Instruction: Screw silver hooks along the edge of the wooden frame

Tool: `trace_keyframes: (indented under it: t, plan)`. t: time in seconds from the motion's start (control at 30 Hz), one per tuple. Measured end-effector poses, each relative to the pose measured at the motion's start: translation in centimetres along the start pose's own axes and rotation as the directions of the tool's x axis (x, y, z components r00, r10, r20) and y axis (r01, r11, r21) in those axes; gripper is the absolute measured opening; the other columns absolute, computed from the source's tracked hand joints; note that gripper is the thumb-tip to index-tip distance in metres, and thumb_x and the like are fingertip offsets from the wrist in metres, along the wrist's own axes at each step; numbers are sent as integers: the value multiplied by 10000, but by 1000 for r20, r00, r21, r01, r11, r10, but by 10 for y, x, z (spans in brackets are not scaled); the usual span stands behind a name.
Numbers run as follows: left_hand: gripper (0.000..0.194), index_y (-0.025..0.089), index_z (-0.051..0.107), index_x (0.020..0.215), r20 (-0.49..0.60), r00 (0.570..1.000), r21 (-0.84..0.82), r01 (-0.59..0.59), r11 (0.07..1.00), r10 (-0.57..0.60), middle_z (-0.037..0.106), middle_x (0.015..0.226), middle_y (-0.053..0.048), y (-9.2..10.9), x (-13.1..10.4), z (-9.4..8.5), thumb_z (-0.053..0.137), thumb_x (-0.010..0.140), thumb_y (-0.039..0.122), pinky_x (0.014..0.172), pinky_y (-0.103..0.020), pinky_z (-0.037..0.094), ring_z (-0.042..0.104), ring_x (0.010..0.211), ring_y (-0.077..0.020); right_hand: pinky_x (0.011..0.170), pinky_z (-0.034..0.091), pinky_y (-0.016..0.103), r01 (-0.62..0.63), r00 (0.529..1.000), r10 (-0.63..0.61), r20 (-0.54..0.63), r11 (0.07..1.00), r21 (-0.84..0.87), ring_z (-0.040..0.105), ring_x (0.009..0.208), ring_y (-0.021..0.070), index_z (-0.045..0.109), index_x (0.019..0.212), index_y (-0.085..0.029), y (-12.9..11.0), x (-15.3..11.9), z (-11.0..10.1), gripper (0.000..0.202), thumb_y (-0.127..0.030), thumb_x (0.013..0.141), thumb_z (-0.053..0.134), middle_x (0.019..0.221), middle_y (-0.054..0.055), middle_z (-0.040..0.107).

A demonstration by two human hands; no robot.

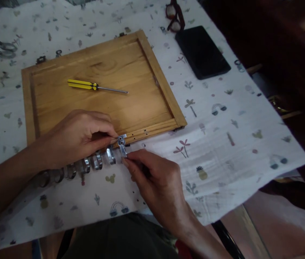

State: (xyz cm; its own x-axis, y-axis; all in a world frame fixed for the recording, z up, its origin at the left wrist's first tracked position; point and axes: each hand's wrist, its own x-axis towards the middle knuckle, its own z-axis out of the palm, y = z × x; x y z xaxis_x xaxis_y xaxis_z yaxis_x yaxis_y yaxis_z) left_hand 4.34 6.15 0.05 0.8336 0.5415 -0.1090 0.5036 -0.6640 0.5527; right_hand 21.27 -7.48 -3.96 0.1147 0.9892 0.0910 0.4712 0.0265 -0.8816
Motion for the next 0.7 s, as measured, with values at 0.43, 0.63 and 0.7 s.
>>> trace_keyframes:
  t: [0.43,0.63,0.7]
  plan:
    - [171,167,719,791,40,999,31,26,999,-27,672,777,0,2,1,-2,623,932,158,654,-273,364,586,727,-124,533,488,177,-33,999,34,23,998,-46,604,507,65,715,865,-258,-2,-3,0,108,-222,959,676,641,-89,679]
    - [190,166,712,798,3,1000,-5,-17,1000,17,652,762,-3,1,-1,-1,592,943,141,643,-268,362,575,710,-124,556,538,227,5,1000,-4,27,999,-48,557,444,89,721,897,-254,1,-4,-1,105,-269,976,653,590,-72,633]
    - [204,167,707,789,1,1000,-18,-22,1000,22,641,750,-2,2,-1,-2,579,943,129,632,-265,357,562,692,-120,561,550,237,18,1000,-17,25,999,-27,546,434,96,717,915,-263,2,-4,-2,106,-284,984,639,567,-75,604]
